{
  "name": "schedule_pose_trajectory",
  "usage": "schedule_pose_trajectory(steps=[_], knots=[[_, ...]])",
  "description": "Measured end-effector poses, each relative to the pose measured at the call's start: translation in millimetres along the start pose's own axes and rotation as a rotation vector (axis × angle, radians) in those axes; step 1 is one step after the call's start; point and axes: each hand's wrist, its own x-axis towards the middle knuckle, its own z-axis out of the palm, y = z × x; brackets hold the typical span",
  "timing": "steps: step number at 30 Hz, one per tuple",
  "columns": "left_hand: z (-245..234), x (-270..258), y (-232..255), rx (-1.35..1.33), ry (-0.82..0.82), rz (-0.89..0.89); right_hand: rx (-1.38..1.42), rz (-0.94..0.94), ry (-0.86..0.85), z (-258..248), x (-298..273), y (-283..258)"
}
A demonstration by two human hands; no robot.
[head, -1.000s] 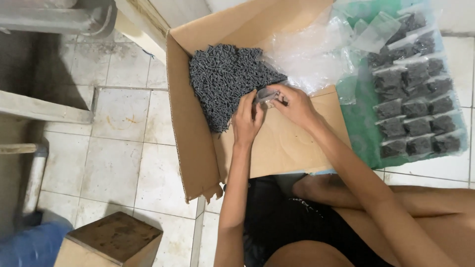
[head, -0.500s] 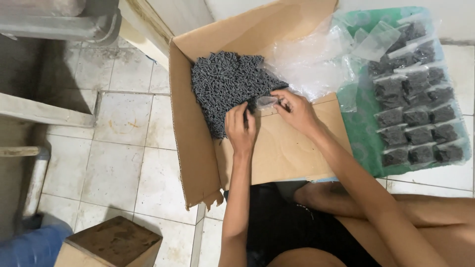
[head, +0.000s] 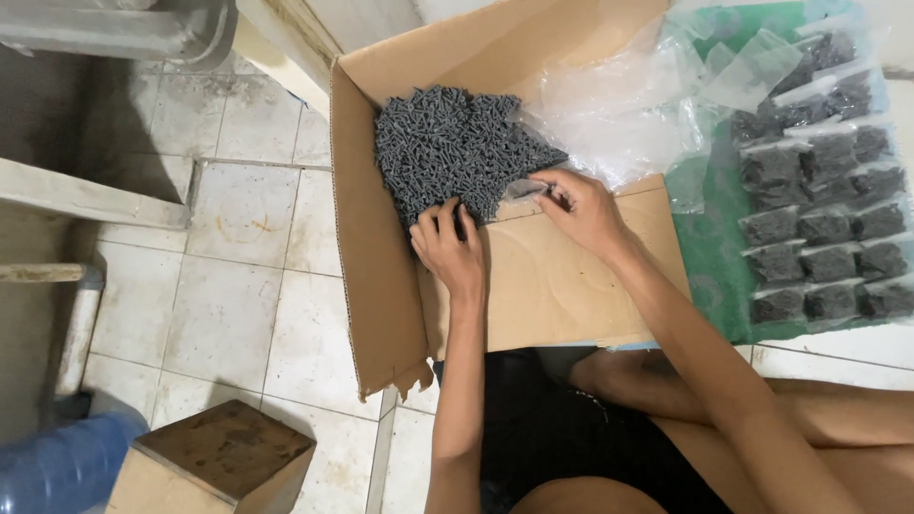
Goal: The person scoops small dark screws from a cardboard box and places them into small clear plastic bags. The person then seals the bags and sets them aside on a green tray. The process is repeated for multiple bags.
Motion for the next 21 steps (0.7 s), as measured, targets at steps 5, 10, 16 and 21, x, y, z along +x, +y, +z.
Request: schedule_pose_trajectory(steps=[5,10,16,21], knots=[[-4.2,4.9,5.0,-0.040,0.019,0.022,0.001,0.004,-0.010,-3.0,0.1,-1.2],[0.7,2.3,1.9,-0.247,0.079,0.051,0.003,-0.020,0.001,-3.7,-1.8,-2.1],[1.6,5.2,23.1,-0.552,0.117,0.141,0.008,-0.012,-0.007,-5.1,-1.1,-4.8],[2.7,17.8,48.1,-0.704,-0.089,0.119,0.009,-0.012,-0.004,-5.7,2.7,-8.7]])
